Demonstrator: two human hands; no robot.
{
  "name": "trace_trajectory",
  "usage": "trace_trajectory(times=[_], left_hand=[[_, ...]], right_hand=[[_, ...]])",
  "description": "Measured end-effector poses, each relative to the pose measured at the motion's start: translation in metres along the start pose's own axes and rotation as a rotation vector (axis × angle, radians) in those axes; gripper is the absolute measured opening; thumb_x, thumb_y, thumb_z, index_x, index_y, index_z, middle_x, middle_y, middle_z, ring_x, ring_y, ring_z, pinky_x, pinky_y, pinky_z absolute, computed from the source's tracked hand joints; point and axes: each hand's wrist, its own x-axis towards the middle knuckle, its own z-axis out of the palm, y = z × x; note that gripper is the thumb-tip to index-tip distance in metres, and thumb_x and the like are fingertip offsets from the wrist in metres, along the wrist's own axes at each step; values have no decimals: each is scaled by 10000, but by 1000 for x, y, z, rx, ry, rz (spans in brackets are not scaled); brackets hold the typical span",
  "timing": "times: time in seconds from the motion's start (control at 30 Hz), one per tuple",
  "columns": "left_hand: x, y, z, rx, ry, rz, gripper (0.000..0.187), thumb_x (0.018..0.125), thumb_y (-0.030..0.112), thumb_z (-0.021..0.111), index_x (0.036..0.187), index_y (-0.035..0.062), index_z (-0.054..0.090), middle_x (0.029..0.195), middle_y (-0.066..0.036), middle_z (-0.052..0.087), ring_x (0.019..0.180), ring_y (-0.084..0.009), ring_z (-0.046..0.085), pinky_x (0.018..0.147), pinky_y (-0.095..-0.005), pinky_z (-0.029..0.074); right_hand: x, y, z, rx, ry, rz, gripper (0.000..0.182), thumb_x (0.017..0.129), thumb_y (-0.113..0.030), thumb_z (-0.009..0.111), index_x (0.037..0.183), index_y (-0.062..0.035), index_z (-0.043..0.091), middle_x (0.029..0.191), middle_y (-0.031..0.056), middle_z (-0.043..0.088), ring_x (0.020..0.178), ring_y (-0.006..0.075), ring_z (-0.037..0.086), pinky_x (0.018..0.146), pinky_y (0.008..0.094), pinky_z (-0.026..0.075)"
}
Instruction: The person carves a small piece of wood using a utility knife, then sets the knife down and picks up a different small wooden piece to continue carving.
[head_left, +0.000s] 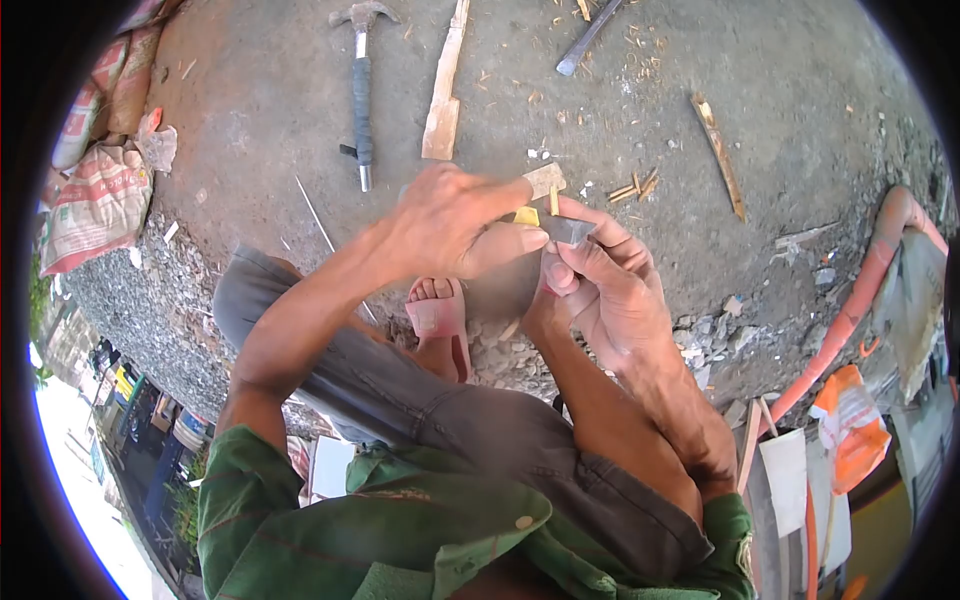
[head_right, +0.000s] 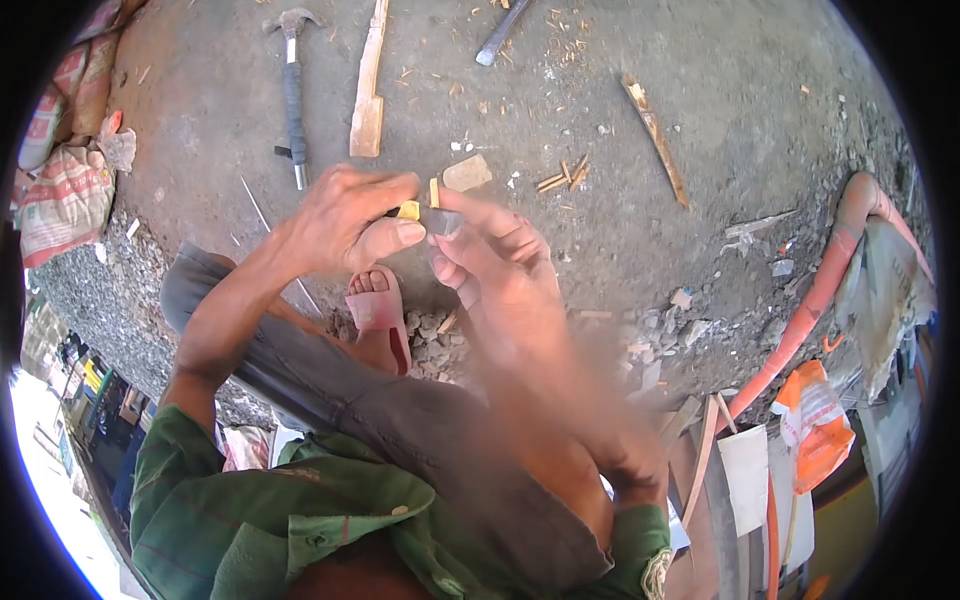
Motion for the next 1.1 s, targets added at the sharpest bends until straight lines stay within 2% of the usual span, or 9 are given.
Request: trace_trajectory(times=[0.1,0.2,0.3,0.4,0.7,0.8,0.9,1.0,1.1], left_hand=[[6,-27,16,37,253,96,334,918,370,565,866,46,629,590,-167,564,546,-343,584,491,-417,440],[9,-41,-12,56,224,-201,338,940,363,528,845,51,616,619,-170,581,603,-349,604,528,-426,462],[8,-15,-2,66,241,66,336,918,367,560,811,50,597,607,-159,583,575,-347,601,498,-417,450],[3,0,7,47,76,123,395,912,388,551,786,14,533,619,-157,491,539,-353,503,504,-417,406],[4,-5,6,163,149,96,428,882,431,596,756,27,532,610,-147,506,554,-348,530,518,-412,423],[13,-42,1,213,393,65,399,881,446,600,849,49,620,669,-142,618,590,-342,614,496,-398,443],[6,-33,-18,46,298,-57,392,892,433,595,842,45,614,654,-134,612,584,-339,612,492,-400,446],[5,-9,6,79,113,84,374,892,414,601,840,44,613,635,-137,601,550,-338,597,476,-401,440],[3,-1,12,57,129,142,376,879,417,619,824,45,606,619,-144,596,507,-337,578,460,-401,434]], right_hand=[[1,2,-10,15,11,-2,294,911,-3,585,1205,11,600,900,77,643,723,116,554,653,244,459],[-11,-1,10,-82,81,45,291,915,-9,586,1205,14,600,908,75,644,731,116,555,657,244,459],[-6,-1,9,-33,104,-14,274,863,2,629,1137,-1,645,850,27,651,736,84,564,695,218,459],[-4,2,3,-23,94,-62,278,857,-6,638,1135,0,648,841,18,652,729,86,570,709,217,467],[-4,1,0,-204,110,-83,264,866,-15,637,1128,-22,662,818,5,651,685,83,565,673,212,456],[-14,9,6,-227,43,-33,264,862,-30,654,1125,-14,661,803,-2,641,702,80,565,676,209,450],[-5,-2,7,-155,102,-23,264,861,-22,654,1124,-11,661,808,3,645,710,79,566,679,208,450],[-3,2,0,-114,105,-65,287,890,-1,611,1177,-5,622,853,27,623,714,105,524,654,242,428],[-4,5,-4,-103,88,-51,291,907,11,584,1198,2,601,874,34,608,718,119,500,647,254,414]])
